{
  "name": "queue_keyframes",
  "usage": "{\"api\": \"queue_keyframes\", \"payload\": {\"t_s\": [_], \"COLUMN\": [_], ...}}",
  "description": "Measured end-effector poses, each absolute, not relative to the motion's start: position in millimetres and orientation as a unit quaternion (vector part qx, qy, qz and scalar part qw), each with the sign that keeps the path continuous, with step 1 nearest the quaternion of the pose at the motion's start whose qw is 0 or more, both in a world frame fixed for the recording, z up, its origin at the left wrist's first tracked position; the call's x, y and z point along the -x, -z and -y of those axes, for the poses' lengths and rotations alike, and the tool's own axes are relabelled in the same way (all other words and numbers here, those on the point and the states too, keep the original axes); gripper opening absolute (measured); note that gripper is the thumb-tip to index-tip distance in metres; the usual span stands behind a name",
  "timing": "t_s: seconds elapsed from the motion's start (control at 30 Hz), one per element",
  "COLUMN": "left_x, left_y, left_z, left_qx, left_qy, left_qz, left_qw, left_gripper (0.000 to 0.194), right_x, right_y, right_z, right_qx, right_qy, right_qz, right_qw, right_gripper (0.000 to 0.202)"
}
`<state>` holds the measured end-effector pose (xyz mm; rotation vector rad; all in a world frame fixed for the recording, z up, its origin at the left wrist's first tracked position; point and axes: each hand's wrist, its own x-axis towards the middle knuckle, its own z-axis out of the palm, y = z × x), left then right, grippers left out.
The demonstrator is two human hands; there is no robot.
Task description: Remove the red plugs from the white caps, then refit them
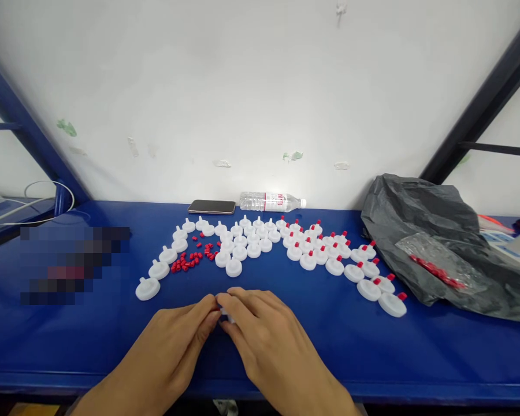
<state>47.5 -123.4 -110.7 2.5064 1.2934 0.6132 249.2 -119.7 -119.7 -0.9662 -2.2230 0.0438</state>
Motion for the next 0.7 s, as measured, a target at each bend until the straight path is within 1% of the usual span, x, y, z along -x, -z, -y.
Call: {"api": "queue_keyframes", "payload": {"t_s": [0.07,0.13,0.23,0.33,0.37,0.43,0.5,0.53,0.6,0.63,0.7], "left_x": [-49.7,-49.3,-46.1,-43.8,-43.5,-43.3,-43.5,-43.8,-44.7,-45.4,-47.1], "left_y": [108.8,106.9,103.8,100.0,99.0,97.6,97.5,97.9,99.4,100.5,103.0], "left_z": [122.5,120.3,115.4,111.8,111.1,110.4,110.1,109.9,109.5,109.2,108.4], "left_qx": [-0.841,-0.805,-0.741,-0.704,-0.698,-0.695,-0.698,-0.701,-0.703,-0.704,-0.705], "left_qy": [-0.206,-0.189,-0.121,-0.072,-0.064,-0.048,-0.036,-0.033,-0.030,-0.030,-0.031], "left_qz": [-0.489,-0.561,-0.659,-0.702,-0.708,-0.712,-0.709,-0.707,-0.704,-0.703,-0.702], "left_qw": [0.104,0.047,-0.046,-0.083,-0.085,-0.084,-0.087,-0.090,-0.095,-0.096,-0.099], "left_gripper": [0.034,0.034,0.036,0.043,0.044,0.046,0.047,0.048,0.048,0.049,0.049], "right_x": [-248.4,-251.6,-264.4,-283.1,-289.3,-299.3,-304.0,-303.7,-297.6,-292.2,-278.9], "right_y": [117.8,117.1,121.3,129.6,131.9,133.9,132.0,129.9,124.7,122.2,117.6], "right_z": [119.0,117.8,113.0,104.9,102.3,98.7,97.9,98.5,101.3,103.2,107.3], "right_qx": [0.391,0.417,0.483,0.528,0.543,0.581,0.607,0.607,0.583,0.564,0.503], "right_qy": [-0.031,-0.047,-0.077,-0.054,-0.027,0.046,0.113,0.135,0.144,0.134,0.083], "right_qz": [0.851,0.835,0.803,0.788,0.780,0.750,0.715,0.706,0.716,0.733,0.787], "right_qw": [0.348,0.356,0.342,0.313,0.310,0.314,0.329,0.340,0.355,0.356,0.347], "right_gripper": [0.026,0.020,0.014,0.012,0.016,0.029,0.042,0.045,0.041,0.036,0.020]}}
